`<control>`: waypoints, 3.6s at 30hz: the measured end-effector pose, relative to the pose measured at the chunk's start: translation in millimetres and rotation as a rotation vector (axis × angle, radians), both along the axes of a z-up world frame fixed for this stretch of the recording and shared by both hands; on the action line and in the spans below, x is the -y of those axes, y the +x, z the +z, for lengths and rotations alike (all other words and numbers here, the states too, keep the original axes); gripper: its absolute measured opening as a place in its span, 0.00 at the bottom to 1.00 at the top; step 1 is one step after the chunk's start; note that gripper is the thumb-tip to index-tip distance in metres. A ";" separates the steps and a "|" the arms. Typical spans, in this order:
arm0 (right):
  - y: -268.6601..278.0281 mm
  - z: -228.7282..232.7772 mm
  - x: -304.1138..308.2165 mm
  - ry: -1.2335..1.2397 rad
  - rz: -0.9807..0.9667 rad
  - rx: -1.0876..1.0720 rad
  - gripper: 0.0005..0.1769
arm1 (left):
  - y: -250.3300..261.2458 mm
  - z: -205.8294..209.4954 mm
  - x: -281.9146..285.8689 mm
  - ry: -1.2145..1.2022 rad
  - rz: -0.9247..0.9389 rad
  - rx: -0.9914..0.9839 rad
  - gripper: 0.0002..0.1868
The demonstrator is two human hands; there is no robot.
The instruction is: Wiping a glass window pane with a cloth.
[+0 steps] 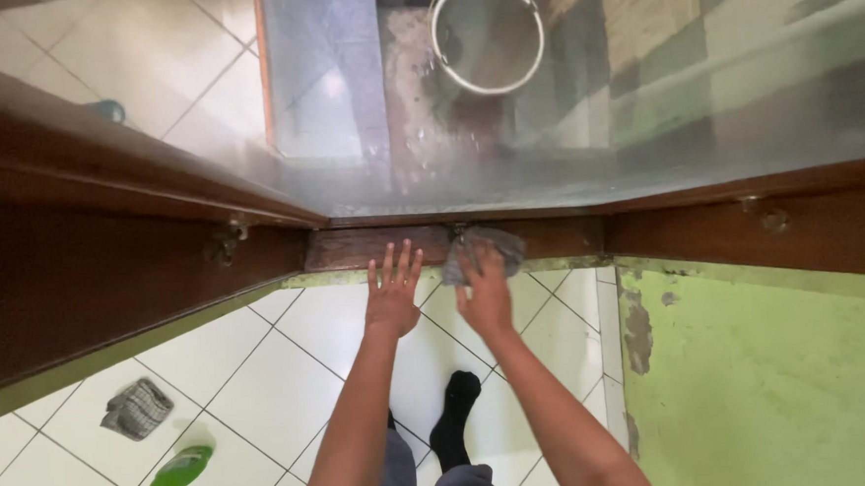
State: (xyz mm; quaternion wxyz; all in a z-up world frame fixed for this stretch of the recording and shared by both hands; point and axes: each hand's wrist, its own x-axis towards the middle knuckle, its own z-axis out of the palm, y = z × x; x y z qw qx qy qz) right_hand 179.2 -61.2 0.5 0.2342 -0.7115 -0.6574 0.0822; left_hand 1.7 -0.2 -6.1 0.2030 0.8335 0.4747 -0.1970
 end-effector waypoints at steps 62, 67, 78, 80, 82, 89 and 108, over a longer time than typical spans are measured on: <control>118.9 6.4 23.1 -0.392 -0.186 0.154 0.36 | -13.5 3.1 -9.0 -0.084 -0.023 0.060 0.57; 133.9 -39.1 30.3 -0.187 -0.157 0.228 0.35 | -15.7 8.6 -12.8 -0.120 0.005 0.078 0.56; -54.9 -50.5 4.2 0.004 -0.126 0.071 0.36 | -94.0 -3.0 23.8 0.240 0.219 0.404 0.43; -90.3 -48.1 -8.7 -0.032 -0.107 0.037 0.37 | -110.3 -13.9 42.2 0.255 0.233 0.391 0.43; -123.6 -47.5 -23.5 -0.072 -0.089 0.003 0.38 | -122.3 -18.8 56.2 0.266 0.246 0.377 0.43; -186.4 -27.8 -53.9 -0.157 0.268 -0.053 0.29 | -126.3 -30.7 83.5 0.265 0.462 0.393 0.43; 126.5 -22.7 44.2 -0.071 -0.154 0.050 0.32 | -82.5 17.8 113.8 0.167 0.372 0.472 0.46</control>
